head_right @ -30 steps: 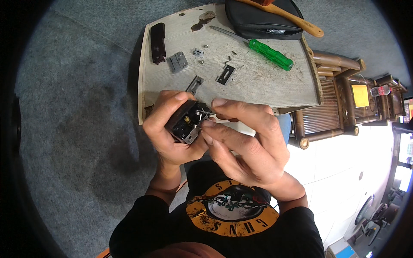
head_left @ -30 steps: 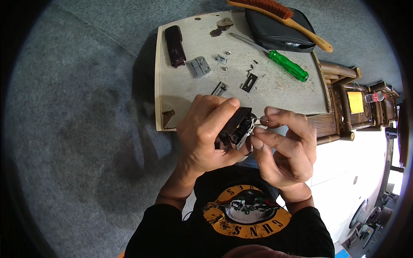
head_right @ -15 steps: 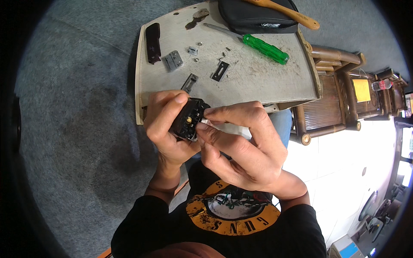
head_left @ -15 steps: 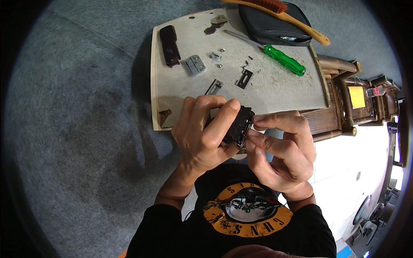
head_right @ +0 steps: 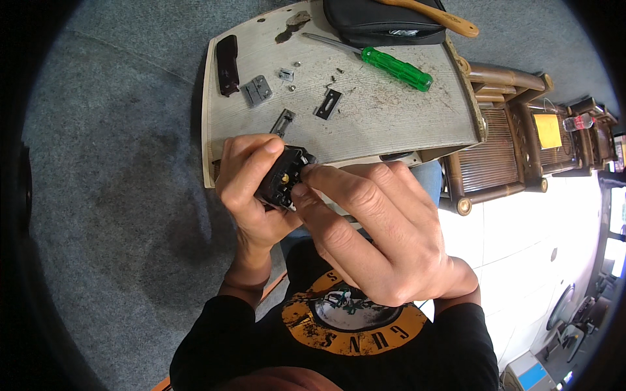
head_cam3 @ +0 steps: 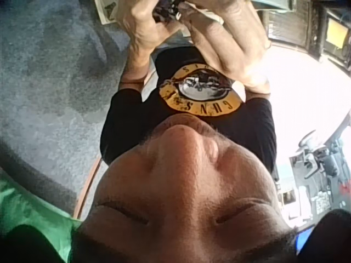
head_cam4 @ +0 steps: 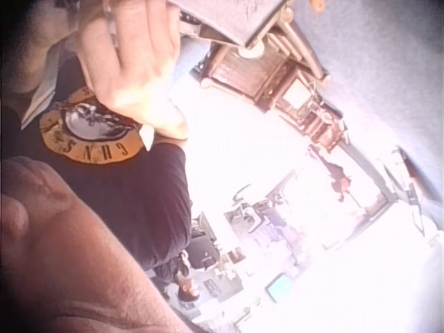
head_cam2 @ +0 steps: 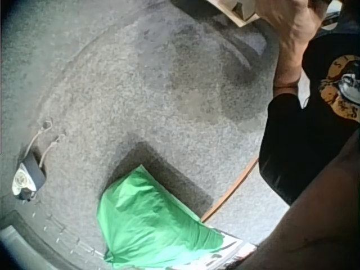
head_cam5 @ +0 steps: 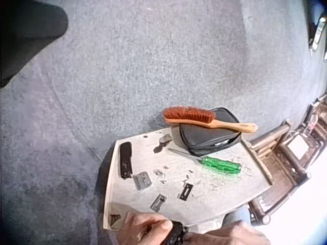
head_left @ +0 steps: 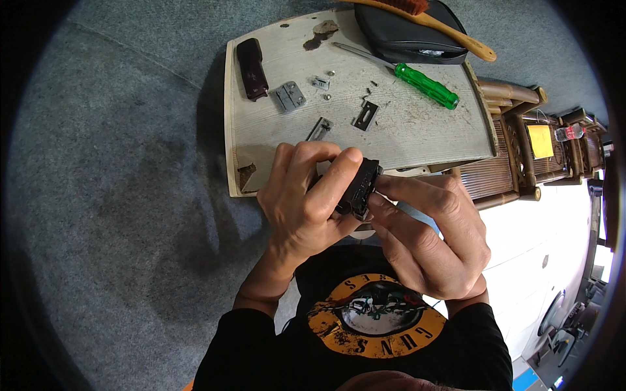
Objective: The person disassembles a pair of hair clippers using a screwdriver, removes a small component, and then begins to reassemble the clippers by placing the component back inside and securing a metal plate with screws.
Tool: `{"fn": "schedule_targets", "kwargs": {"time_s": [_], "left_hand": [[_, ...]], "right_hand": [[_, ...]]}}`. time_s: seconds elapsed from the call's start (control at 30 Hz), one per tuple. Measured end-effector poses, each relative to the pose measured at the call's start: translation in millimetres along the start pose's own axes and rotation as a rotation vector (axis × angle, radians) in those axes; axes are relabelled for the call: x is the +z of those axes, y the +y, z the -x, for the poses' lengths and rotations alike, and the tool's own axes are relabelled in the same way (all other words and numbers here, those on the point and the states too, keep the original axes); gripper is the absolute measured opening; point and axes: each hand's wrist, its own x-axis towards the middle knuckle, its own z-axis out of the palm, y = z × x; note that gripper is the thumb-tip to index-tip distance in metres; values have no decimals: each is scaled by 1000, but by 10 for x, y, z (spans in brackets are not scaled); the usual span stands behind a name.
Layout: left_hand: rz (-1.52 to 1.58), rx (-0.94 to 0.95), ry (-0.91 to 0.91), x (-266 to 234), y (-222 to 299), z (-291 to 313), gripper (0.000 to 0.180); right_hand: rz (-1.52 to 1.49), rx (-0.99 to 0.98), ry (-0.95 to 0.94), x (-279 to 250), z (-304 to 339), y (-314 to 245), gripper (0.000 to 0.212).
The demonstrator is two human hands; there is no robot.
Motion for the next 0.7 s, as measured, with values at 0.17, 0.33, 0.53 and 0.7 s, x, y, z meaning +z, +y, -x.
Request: {"fn": "schedule_targets", "kwargs": {"time_s": [0.17,0.33,0.53,0.7], "left_hand": [[-25,-22,-42,-21,48,-39,73],[5,6,49,37,-1,-17,70],[-18,-29,40,29,18,-19,66],[-1,-35,31,24,12,-13,69]], "right_hand": [[-93,71,29,-6,7,3,27],[-187,146,70,21,11,-9,28],[-327,188,90,8,7,-19,35],[-411,235,112,41,48,-8,35]]}}
